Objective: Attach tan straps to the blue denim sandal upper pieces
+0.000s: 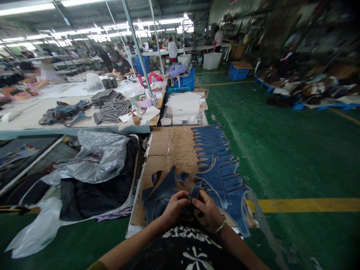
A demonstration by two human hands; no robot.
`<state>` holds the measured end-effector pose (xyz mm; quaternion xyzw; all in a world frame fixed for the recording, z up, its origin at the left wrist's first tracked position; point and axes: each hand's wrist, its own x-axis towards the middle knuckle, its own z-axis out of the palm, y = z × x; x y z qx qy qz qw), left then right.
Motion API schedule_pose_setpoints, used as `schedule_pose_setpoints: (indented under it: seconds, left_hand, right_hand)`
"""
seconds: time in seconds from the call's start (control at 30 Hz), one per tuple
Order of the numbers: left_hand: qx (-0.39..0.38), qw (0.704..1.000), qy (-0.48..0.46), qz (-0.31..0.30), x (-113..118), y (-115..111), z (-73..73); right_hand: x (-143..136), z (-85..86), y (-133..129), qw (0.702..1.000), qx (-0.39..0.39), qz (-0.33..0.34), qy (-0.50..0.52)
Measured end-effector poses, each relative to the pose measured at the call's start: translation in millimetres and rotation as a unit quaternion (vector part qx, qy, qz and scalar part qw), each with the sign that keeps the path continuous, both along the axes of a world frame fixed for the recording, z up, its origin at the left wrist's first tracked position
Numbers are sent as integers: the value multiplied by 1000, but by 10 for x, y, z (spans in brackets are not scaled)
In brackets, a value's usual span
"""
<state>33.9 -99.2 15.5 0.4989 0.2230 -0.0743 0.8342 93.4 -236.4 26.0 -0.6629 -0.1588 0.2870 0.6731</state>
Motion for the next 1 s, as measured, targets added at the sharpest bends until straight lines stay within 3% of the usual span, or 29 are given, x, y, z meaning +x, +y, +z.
schedule_pose_setpoints:
  seconds: [0.43, 0.6, 0.83, 1.0]
  left_hand:
    - [53, 998, -9, 33, -3, -39, 16]
    - [22, 1000, -9, -14, -39, 7, 26]
    - [87, 995, 34, -39, -15, 80, -48]
    - [63, 998, 32, -6, -34, 97, -85]
  right_hand:
    - [-15, 18, -25, 988, -137, -36, -65]
    - [-16, 12, -40, 974, -193, -44, -110]
    - [-86, 28, -18, 964, -210, -25, -162]
    - [-44, -9, -28, 983, -159, 38, -87]
